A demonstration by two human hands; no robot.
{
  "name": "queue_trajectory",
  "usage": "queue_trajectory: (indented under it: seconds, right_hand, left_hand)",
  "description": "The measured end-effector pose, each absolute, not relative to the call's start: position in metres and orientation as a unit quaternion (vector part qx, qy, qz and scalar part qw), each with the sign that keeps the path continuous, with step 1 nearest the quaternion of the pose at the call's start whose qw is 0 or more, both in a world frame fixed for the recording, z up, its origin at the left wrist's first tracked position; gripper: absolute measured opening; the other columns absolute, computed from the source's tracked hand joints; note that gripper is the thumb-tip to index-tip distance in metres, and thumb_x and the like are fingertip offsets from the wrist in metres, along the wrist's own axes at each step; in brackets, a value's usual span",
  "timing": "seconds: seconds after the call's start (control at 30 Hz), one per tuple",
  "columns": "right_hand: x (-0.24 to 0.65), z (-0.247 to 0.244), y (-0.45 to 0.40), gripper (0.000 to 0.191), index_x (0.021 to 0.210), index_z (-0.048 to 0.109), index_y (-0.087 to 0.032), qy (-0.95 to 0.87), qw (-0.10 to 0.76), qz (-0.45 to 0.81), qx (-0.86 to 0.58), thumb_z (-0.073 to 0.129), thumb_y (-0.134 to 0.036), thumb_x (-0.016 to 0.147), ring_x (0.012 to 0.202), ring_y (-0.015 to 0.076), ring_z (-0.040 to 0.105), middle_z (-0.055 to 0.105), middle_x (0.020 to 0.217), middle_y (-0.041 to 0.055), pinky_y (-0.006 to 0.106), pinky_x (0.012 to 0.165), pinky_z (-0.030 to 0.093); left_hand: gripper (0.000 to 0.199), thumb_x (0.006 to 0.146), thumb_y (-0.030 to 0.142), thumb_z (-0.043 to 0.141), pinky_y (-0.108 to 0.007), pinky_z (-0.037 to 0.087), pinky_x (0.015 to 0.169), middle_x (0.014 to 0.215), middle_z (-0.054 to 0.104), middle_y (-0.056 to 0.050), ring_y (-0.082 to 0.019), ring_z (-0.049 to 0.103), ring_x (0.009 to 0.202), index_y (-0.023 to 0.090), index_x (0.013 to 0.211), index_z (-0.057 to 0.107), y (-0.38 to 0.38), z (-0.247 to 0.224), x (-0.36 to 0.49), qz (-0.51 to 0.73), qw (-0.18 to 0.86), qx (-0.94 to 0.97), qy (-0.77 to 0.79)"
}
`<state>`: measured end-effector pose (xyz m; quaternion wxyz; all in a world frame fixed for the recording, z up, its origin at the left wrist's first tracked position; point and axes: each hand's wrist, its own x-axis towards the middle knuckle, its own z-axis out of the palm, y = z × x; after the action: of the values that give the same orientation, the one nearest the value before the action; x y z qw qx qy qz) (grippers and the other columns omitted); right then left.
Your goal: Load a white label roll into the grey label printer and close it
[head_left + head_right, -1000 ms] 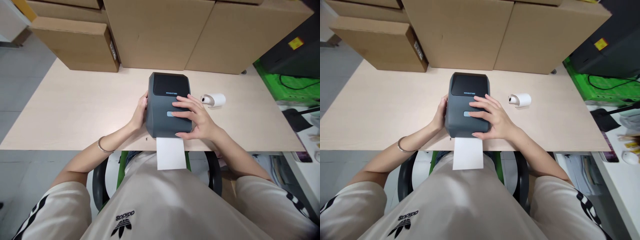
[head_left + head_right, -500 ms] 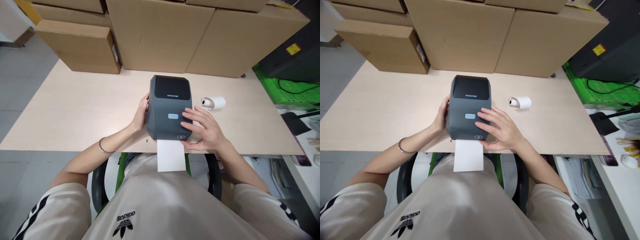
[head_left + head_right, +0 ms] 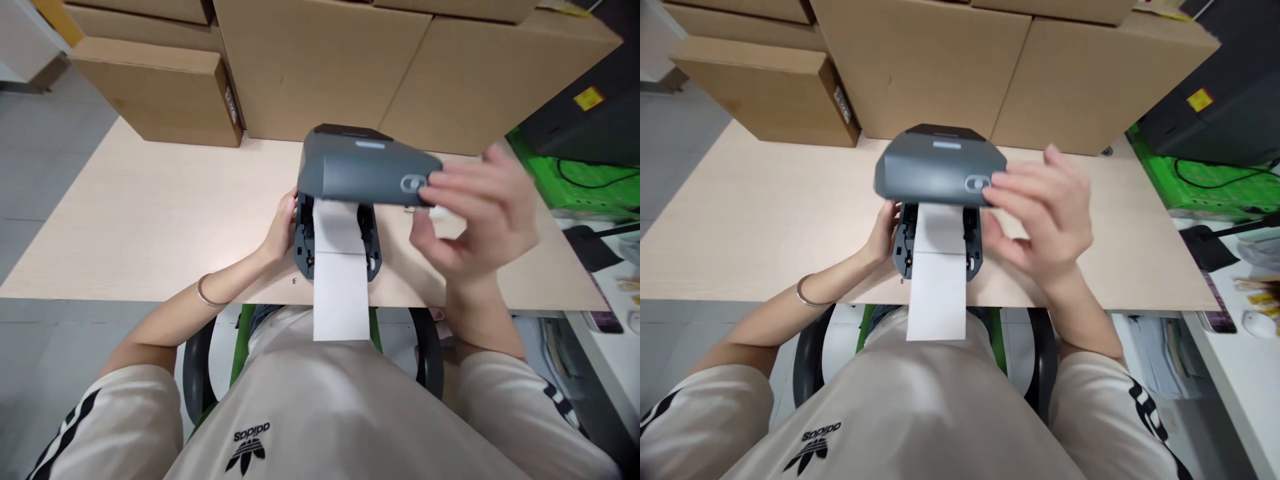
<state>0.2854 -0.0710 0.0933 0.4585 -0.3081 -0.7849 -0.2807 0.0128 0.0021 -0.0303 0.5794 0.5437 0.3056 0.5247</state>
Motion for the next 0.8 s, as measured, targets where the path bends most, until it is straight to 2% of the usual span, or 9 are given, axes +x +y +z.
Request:
queue_trajectory:
  seconds: [0.07, 0.17, 0.27, 0.4, 0.57, 0.63, 0.7, 0.73, 0.8]
  right_hand:
    - [0.281, 0.118, -0.058, 0.039, 0.142, 0.077, -0.034, -0.776, 0.462, -0.269, -0.333, 0.072, -0.029, 0.103, 0.118, 0.0362, 0.084, 0.086, 0.126, 0.0043, 0.065, 0.121, 0.061]
    - [0.279, 0.148, -0.033, 0.029, 0.134, 0.082, -0.027, -0.777, 0.453, -0.254, -0.356, 0.066, -0.031, 0.111, 0.118, 0.0329, 0.082, 0.086, 0.123, 0.0032, 0.056, 0.127, 0.056]
    - [0.286, 0.168, -0.001, 0.037, 0.129, 0.084, -0.025, -0.776, 0.439, -0.243, -0.382, 0.057, -0.046, 0.116, 0.115, 0.0291, 0.080, 0.085, 0.117, -0.0018, 0.047, 0.117, 0.059]
    - [0.298, 0.180, 0.048, 0.052, 0.135, 0.082, -0.020, -0.782, 0.435, -0.194, -0.403, 0.051, -0.057, 0.117, 0.121, 0.0294, 0.079, 0.082, 0.126, 0.0024, 0.038, 0.105, 0.063]
    - [0.286, 0.179, 0.079, 0.062, 0.137, 0.078, -0.011, -0.725, 0.419, -0.191, -0.512, 0.046, -0.062, 0.119, 0.131, 0.0361, 0.074, 0.078, 0.134, 0.0191, 0.050, 0.118, 0.058]
    - [0.272, 0.172, 0.074, 0.066, 0.147, 0.074, -0.008, -0.697, 0.424, -0.211, -0.539, 0.045, -0.060, 0.118, 0.148, 0.0413, 0.065, 0.075, 0.145, 0.0192, 0.052, 0.131, 0.045]
    - [0.257, 0.158, 0.061, 0.070, 0.159, 0.067, -0.006, -0.716, 0.388, -0.219, -0.537, 0.037, -0.054, 0.118, 0.163, 0.0458, 0.051, 0.068, 0.160, 0.0179, 0.054, 0.138, 0.031]
    - [0.249, 0.150, 0.053, 0.069, 0.160, 0.068, -0.008, -0.745, 0.350, -0.210, -0.527, 0.035, -0.051, 0.117, 0.162, 0.0462, 0.052, 0.068, 0.160, 0.0175, 0.056, 0.138, 0.032]
    - [0.238, 0.131, 0.040, 0.063, 0.154, 0.074, -0.015, -0.830, 0.241, -0.134, -0.485, 0.041, -0.050, 0.113, 0.146, 0.0425, 0.067, 0.076, 0.147, 0.0174, 0.059, 0.128, 0.047]
  left_hand:
    - [0.078, 0.099, 0.088, 0.061, -0.057, 0.046, 0.136, 0.169, 0.064, -0.010, -0.040, 0.055, 0.162, 0.030, 0.151, 0.068, 0.004, -0.032, 0.009, 0.519, 0.548, 0.567, 0.329]
    - [0.083, 0.093, 0.078, 0.079, -0.058, 0.049, 0.133, 0.176, 0.056, -0.013, -0.041, 0.056, 0.159, 0.030, 0.158, 0.061, 0.006, -0.035, 0.002, 0.495, 0.533, 0.586, 0.358]
    - [0.082, 0.091, 0.070, 0.085, -0.059, 0.054, 0.127, 0.175, 0.058, -0.014, -0.042, 0.058, 0.158, 0.031, 0.158, 0.060, 0.008, -0.038, -0.003, 0.486, 0.526, 0.602, 0.354]
    - [0.079, 0.091, 0.062, 0.085, -0.059, 0.055, 0.126, 0.171, 0.063, -0.015, -0.043, 0.059, 0.158, 0.027, 0.159, 0.063, 0.011, -0.039, -0.006, 0.492, 0.513, 0.609, 0.352]
    - [0.076, 0.094, 0.043, 0.077, -0.048, 0.061, 0.114, 0.165, 0.071, -0.011, -0.037, 0.072, 0.142, 0.027, 0.167, 0.061, 0.010, -0.034, -0.008, 0.471, 0.510, 0.619, 0.367]
    - [0.078, 0.095, 0.039, 0.072, -0.043, 0.063, 0.106, 0.158, 0.076, -0.011, -0.031, 0.076, 0.129, 0.025, 0.171, 0.057, 0.009, -0.031, -0.009, 0.458, 0.498, 0.630, 0.382]
    - [0.081, 0.096, 0.037, 0.067, -0.038, 0.063, 0.099, 0.151, 0.080, -0.011, -0.027, 0.078, 0.118, 0.022, 0.174, 0.051, 0.007, -0.027, -0.009, 0.442, 0.482, 0.647, 0.392]
    - [0.082, 0.097, 0.037, 0.065, -0.036, 0.062, 0.096, 0.150, 0.080, -0.011, -0.025, 0.077, 0.113, 0.020, 0.175, 0.049, 0.006, -0.026, -0.009, 0.435, 0.473, 0.656, 0.395]
    - [0.080, 0.098, 0.036, 0.062, -0.033, 0.062, 0.089, 0.148, 0.081, -0.011, -0.022, 0.076, 0.103, 0.019, 0.176, 0.048, 0.005, -0.022, -0.009, 0.426, 0.455, 0.670, 0.403]
